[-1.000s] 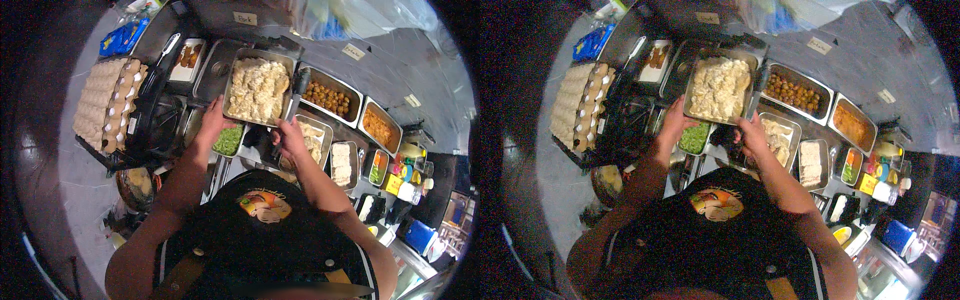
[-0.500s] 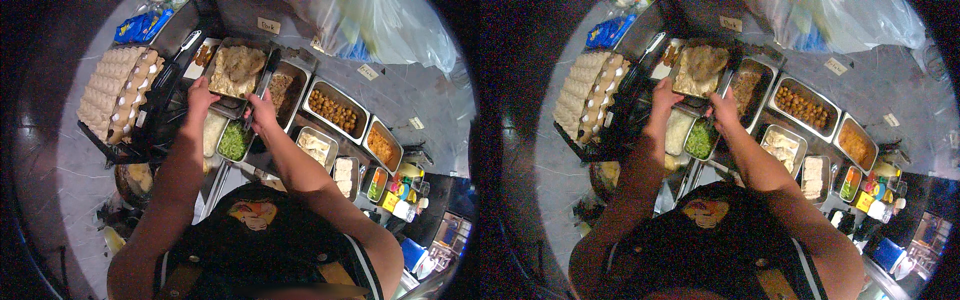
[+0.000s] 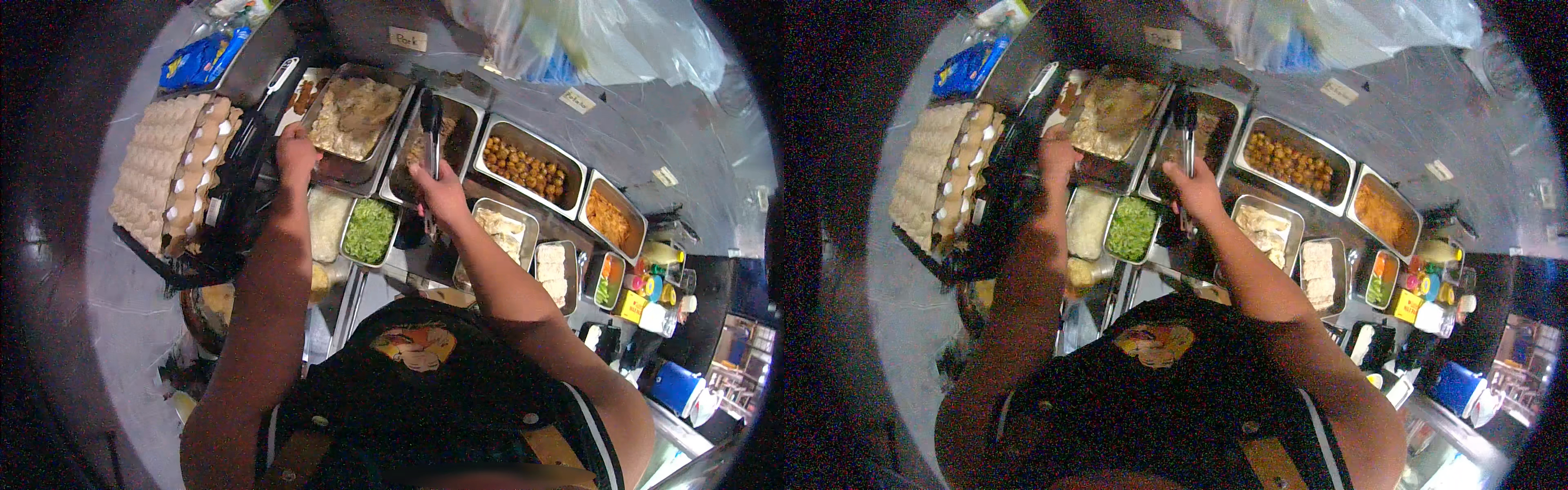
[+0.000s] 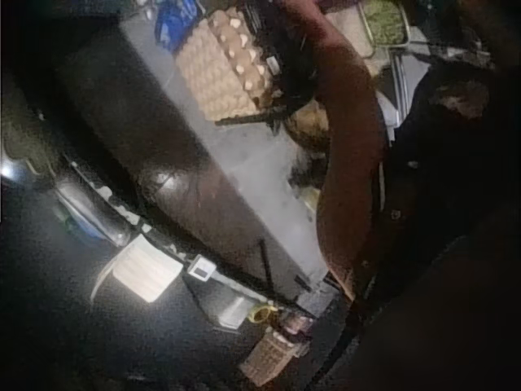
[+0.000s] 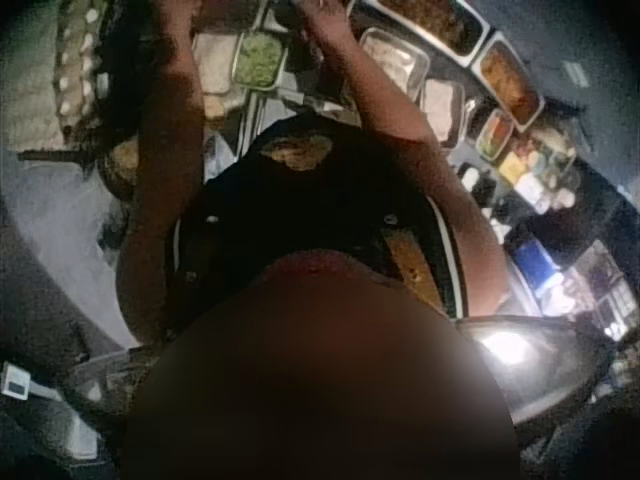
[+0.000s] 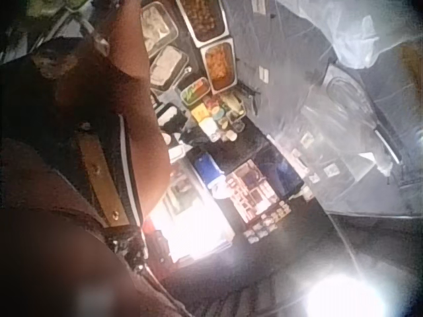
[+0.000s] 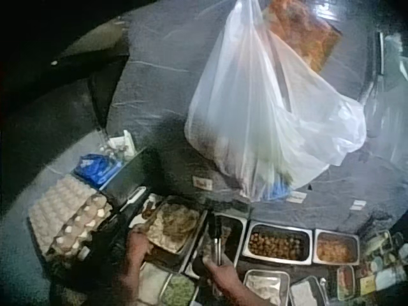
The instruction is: The person scoops rice into a black bento box, then uses tongs to add fried chicken, meat, and vegetables from stainless steel trays. They briefly stir a frying pan on the stove before closing the food containers.
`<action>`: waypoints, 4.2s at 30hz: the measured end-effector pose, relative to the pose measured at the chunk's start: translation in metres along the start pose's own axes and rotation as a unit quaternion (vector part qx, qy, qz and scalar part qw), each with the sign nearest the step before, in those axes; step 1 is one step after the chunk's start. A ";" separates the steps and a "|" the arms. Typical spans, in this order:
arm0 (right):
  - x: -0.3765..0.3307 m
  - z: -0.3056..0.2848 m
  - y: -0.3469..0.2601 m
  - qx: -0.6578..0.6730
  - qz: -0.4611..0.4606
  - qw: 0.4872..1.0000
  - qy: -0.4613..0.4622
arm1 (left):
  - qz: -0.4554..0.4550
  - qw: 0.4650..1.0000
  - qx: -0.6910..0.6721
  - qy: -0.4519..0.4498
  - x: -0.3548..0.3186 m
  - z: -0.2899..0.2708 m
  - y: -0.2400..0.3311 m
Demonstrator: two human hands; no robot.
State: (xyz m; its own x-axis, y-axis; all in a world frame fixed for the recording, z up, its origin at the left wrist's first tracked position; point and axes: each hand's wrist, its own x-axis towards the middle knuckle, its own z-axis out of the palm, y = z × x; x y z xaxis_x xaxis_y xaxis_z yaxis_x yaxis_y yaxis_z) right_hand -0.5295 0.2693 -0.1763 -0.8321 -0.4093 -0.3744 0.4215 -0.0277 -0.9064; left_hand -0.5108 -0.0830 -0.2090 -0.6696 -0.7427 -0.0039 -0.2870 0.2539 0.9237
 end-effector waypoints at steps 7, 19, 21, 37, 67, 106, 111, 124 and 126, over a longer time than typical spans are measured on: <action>-0.077 -0.091 0.040 -0.125 0.030 0.990 -0.050 | -0.042 0.997 0.045 -0.046 -0.017 0.006 0.036; -0.287 -0.220 0.066 -0.235 0.044 0.969 0.053 | 0.233 0.925 0.149 -0.259 -0.235 0.084 0.097; -0.326 -0.245 0.076 -0.222 0.055 0.967 0.115 | 0.179 0.873 0.147 -0.428 -0.296 0.126 0.096; -0.656 -0.392 0.118 -0.006 0.204 0.913 0.352 | 0.384 0.673 0.120 -0.620 -0.736 0.472 0.099; -0.313 -0.515 -0.062 -0.592 0.088 0.760 0.254 | 0.167 0.769 -0.036 -0.616 -0.400 0.197 0.117; -0.154 -0.603 -0.125 -0.705 0.075 0.703 0.057 | 0.116 0.928 -0.109 -0.338 -0.373 0.271 0.143; -0.189 -0.606 -0.149 -0.671 0.047 0.738 0.052 | -0.215 0.815 -0.398 -0.363 -0.394 0.317 0.174; -0.223 -0.591 -0.169 -0.688 0.072 0.719 0.062 | -0.218 0.809 -0.370 -0.401 -0.408 0.332 0.158; -0.237 -0.578 -0.186 -0.676 0.062 0.731 0.071 | -0.229 0.811 -0.358 -0.402 -0.411 0.340 0.153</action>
State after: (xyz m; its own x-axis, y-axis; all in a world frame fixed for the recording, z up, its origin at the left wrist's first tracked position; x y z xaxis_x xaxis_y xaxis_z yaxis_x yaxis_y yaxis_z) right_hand -0.6192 0.8985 -0.0321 -0.8876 -0.2304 -0.3989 -0.1647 0.9674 -0.1923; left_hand -0.5127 0.4716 -0.1966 -0.9181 0.0598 -0.3918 -0.3528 -0.5736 0.7393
